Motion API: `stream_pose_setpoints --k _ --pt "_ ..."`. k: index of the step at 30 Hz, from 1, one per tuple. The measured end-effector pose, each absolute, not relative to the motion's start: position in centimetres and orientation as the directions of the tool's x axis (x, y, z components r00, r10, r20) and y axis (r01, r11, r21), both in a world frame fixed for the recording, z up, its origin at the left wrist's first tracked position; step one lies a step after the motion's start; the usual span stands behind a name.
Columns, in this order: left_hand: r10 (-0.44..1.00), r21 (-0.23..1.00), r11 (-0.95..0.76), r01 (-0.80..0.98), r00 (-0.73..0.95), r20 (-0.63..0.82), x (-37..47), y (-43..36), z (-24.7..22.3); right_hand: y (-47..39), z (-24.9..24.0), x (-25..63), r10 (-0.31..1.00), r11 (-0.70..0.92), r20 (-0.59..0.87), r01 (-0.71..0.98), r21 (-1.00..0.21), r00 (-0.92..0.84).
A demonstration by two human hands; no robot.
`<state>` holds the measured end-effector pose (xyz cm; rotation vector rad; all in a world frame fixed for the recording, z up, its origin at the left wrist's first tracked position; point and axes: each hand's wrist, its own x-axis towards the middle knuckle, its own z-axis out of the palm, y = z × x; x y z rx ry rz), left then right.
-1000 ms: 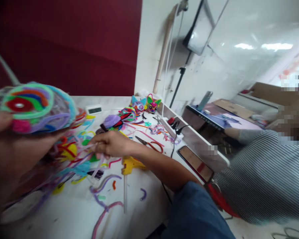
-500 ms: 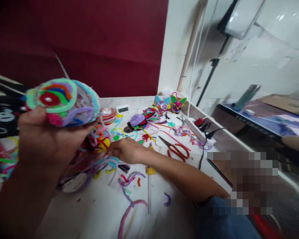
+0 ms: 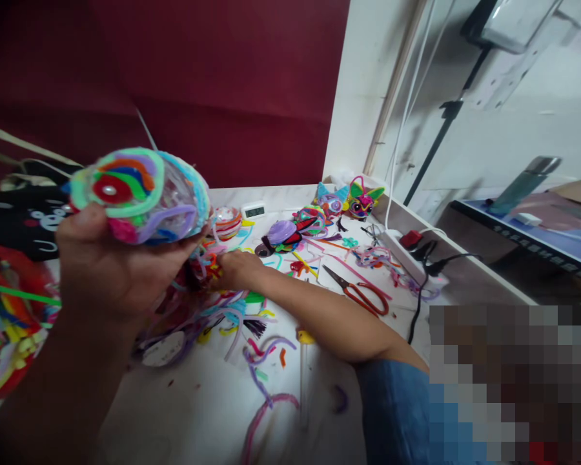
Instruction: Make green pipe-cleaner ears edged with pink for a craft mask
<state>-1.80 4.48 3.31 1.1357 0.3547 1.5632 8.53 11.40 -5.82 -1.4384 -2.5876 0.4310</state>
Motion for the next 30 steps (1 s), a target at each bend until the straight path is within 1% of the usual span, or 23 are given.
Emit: stream_pose_setpoints --k 3,6,10,14,18,23,30 --pt "0.881 0.738 -0.337 -0.585 0.079 0.466 -1.9 4.4 3.4 11.7 -6.1 7.9 0.85 0.489 -0.043 0.816 -0.308 -0.526" --pt "0.886 0.742 -0.337 -0.579 0.071 0.458 -2.0 4.4 3.5 12.2 -6.1 8.4 0.848 0.478 -0.049 0.8 -0.362 -0.528" --pt "0.886 0.724 -0.337 -0.601 0.057 0.46 -2.1 4.5 3.6 12.9 -5.9 10.0 0.85 0.426 -0.051 0.739 -0.522 -0.525" --pt "0.874 0.702 -0.335 -0.628 0.071 0.48 -2.2 4.7 3.4 13.1 -6.0 11.3 0.845 0.309 -0.099 0.63 -0.712 -0.526" --pt "0.86 0.693 -0.356 -0.626 0.071 0.506 -2.3 4.7 3.3 13.2 -6.6 11.7 0.843 0.18 -0.144 0.525 -0.832 -0.518" --pt "0.865 0.71 -0.368 -0.6 0.059 0.498 -2.4 4.5 3.5 13.6 -6.7 12.2 0.85 0.06 -0.182 0.433 -0.899 -0.495" --pt "0.869 0.718 -0.354 -0.599 0.072 0.489 -2.4 4.5 3.7 13.5 -5.7 13.5 0.854 -0.038 -0.222 0.368 -0.929 -0.471"
